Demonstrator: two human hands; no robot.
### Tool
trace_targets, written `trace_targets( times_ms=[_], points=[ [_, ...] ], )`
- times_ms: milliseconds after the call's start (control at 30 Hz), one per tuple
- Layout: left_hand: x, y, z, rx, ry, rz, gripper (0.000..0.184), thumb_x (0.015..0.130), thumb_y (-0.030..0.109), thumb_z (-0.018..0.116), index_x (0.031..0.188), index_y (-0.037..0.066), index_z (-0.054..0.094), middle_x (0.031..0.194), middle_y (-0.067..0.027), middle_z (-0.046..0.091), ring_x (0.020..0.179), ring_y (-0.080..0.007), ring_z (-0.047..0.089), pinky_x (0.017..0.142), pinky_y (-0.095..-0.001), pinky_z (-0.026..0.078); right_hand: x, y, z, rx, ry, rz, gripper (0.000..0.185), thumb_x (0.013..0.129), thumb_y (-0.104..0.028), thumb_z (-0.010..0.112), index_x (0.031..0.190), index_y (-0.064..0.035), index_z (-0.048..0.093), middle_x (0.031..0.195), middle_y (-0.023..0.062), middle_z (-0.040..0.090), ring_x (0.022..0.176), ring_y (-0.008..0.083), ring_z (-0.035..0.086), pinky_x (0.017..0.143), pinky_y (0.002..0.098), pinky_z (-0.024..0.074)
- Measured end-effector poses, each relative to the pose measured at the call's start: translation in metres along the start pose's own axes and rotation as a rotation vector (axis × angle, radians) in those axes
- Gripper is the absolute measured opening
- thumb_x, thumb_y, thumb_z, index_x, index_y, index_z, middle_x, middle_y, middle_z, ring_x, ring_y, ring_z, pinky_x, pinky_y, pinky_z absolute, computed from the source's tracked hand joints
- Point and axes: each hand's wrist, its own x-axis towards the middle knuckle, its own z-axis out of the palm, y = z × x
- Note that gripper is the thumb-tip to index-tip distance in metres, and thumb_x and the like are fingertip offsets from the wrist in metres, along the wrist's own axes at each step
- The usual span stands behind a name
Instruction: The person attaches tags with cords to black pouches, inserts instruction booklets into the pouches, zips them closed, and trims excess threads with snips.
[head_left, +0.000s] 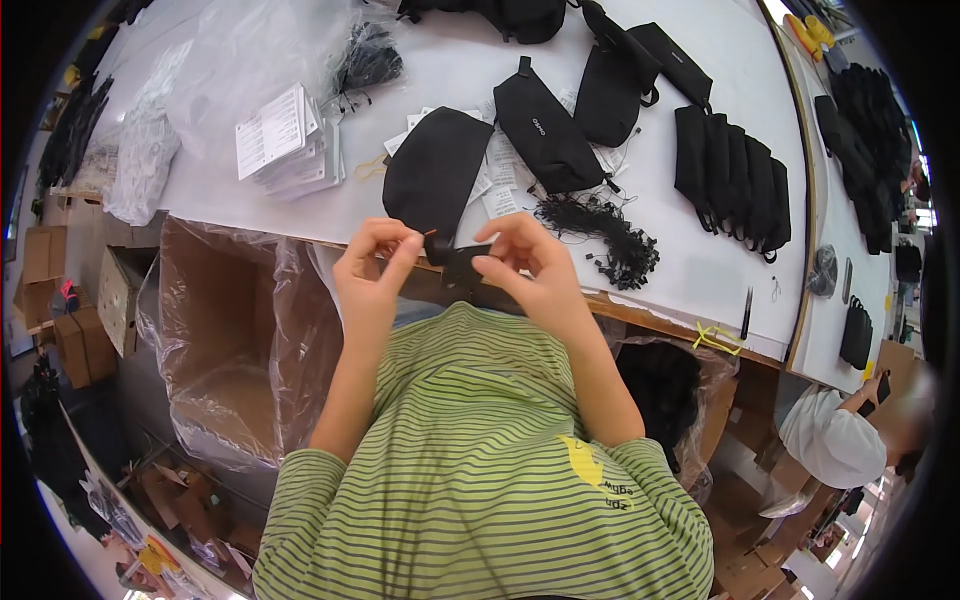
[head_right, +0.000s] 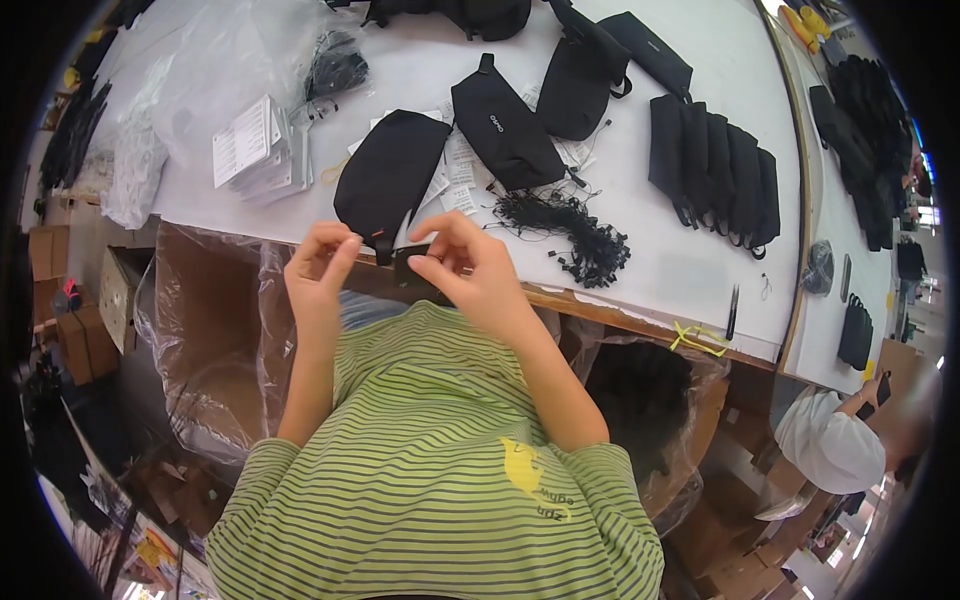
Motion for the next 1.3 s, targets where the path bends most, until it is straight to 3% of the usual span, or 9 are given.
trace_targets(
  times_ms=[67, 100, 300, 500, 600, 700, 900, 1100, 1300],
  points=[
    [-0.001, 0.016, 0.001, -0.137, 0.012, -0.113, 0.006, 0.086, 0.004, 0.064, 0.089, 0.000, 0.062, 0.081, -0.0012, 0.059, 0.073, -0.0058, 0.051, 0.070, -0.0204, 0.041, -0.005, 0.007, -0.007, 0.336, 0.000, 0.039, 0.015, 0.082, -0.005, 0.069, 0.093, -0.0038, 0.058, 0.076, 0.0014, 0.061, 0.068, 0.0052, 0.057, 0.061, 0.0200, 0.0423],
    [0.000, 0.019, 0.000, -0.182, -0.010, -0.140, 0.005, 0.086, 0.003, 0.064, 0.089, 0.000, 0.062, 0.079, -0.0010, 0.059, 0.072, -0.0056, 0.052, 0.069, -0.0203, 0.042, -0.007, 0.003, -0.009, 0.347, -0.013, 0.058, 0.015, 0.083, -0.005, 0.069, 0.090, -0.0029, 0.056, 0.082, 0.0022, 0.062, 0.073, 0.0081, 0.059, 0.066, 0.0196, 0.0433],
    [-0.004, 0.028, 0.010, -0.199, -0.180, -0.220, 0.009, 0.086, 0.003, 0.064, 0.094, -0.001, 0.064, 0.072, 0.0013, 0.058, 0.065, -0.0032, 0.050, 0.062, -0.0183, 0.039, -0.006, -0.008, -0.011, 0.530, -0.029, 0.131, 0.012, 0.087, -0.008, 0.065, 0.088, -0.0034, 0.054, 0.087, 0.0111, 0.069, 0.076, 0.0125, 0.063, 0.061, 0.0219, 0.0453],
    [-0.011, 0.023, 0.026, 0.060, -0.223, -0.099, 0.007, 0.083, 0.008, 0.069, 0.088, 0.005, 0.069, 0.056, 0.0101, 0.039, 0.051, 0.0010, 0.030, 0.047, -0.0191, 0.021, -0.006, 0.008, -0.004, 0.515, 0.098, 0.102, 0.014, 0.088, -0.011, 0.065, 0.086, -0.0008, 0.057, 0.087, 0.0143, 0.070, 0.061, 0.0134, 0.063, 0.048, 0.0196, 0.0420],
    [-0.012, 0.034, 0.029, 0.157, -0.255, -0.109, 0.007, 0.081, 0.003, 0.069, 0.088, 0.002, 0.069, 0.061, 0.0085, 0.044, 0.056, 0.0012, 0.034, 0.049, -0.0186, 0.022, -0.006, 0.012, -0.001, 0.517, 0.114, 0.113, 0.014, 0.088, -0.012, 0.066, 0.087, 0.0002, 0.059, 0.086, 0.0136, 0.070, 0.058, 0.0130, 0.063, 0.046, 0.0197, 0.0413],
    [-0.013, 0.034, 0.032, 0.215, -0.238, -0.078, 0.007, 0.080, 0.003, 0.069, 0.086, 0.004, 0.070, 0.057, 0.0099, 0.036, 0.053, 0.0011, 0.028, 0.047, -0.0201, 0.017, -0.007, 0.013, -0.001, 0.527, 0.103, 0.133, 0.014, 0.088, -0.012, 0.066, 0.088, 0.0009, 0.060, 0.084, 0.0126, 0.070, 0.058, 0.0128, 0.063, 0.047, 0.0201, 0.0419],
    [-0.014, 0.038, 0.032, 0.319, -0.233, -0.056, 0.006, 0.080, 0.007, 0.068, 0.086, 0.004, 0.067, 0.054, 0.0072, 0.032, 0.051, -0.0015, 0.028, 0.046, -0.0216, 0.023, -0.007, 0.013, 0.000, 0.556, 0.076, 0.138, 0.016, 0.087, -0.013, 0.066, 0.089, 0.0012, 0.060, 0.083, 0.0109, 0.069, 0.058, 0.0123, 0.062, 0.048, 0.0207, 0.0433],
    [-0.014, 0.035, 0.031, 0.318, -0.210, -0.060, 0.006, 0.078, 0.003, 0.068, 0.084, 0.004, 0.068, 0.052, 0.0088, 0.033, 0.050, 0.0003, 0.028, 0.047, -0.0208, 0.018, -0.007, 0.010, 0.001, 0.549, 0.090, 0.149, 0.015, 0.087, -0.012, 0.067, 0.087, 0.0013, 0.060, 0.083, 0.0106, 0.069, 0.058, 0.0118, 0.062, 0.049, 0.0203, 0.0439],
    [-0.016, 0.035, 0.031, 0.342, -0.217, -0.033, 0.008, 0.078, 0.005, 0.068, 0.086, 0.004, 0.066, 0.052, 0.0043, 0.031, 0.049, -0.0030, 0.027, 0.045, -0.0231, 0.024, -0.009, 0.003, 0.010, 0.394, 0.202, 0.036, 0.013, 0.084, -0.009, 0.069, 0.084, 0.0017, 0.061, 0.079, 0.0096, 0.069, 0.058, 0.0101, 0.060, 0.052, 0.0190, 0.0446]
  ],
)
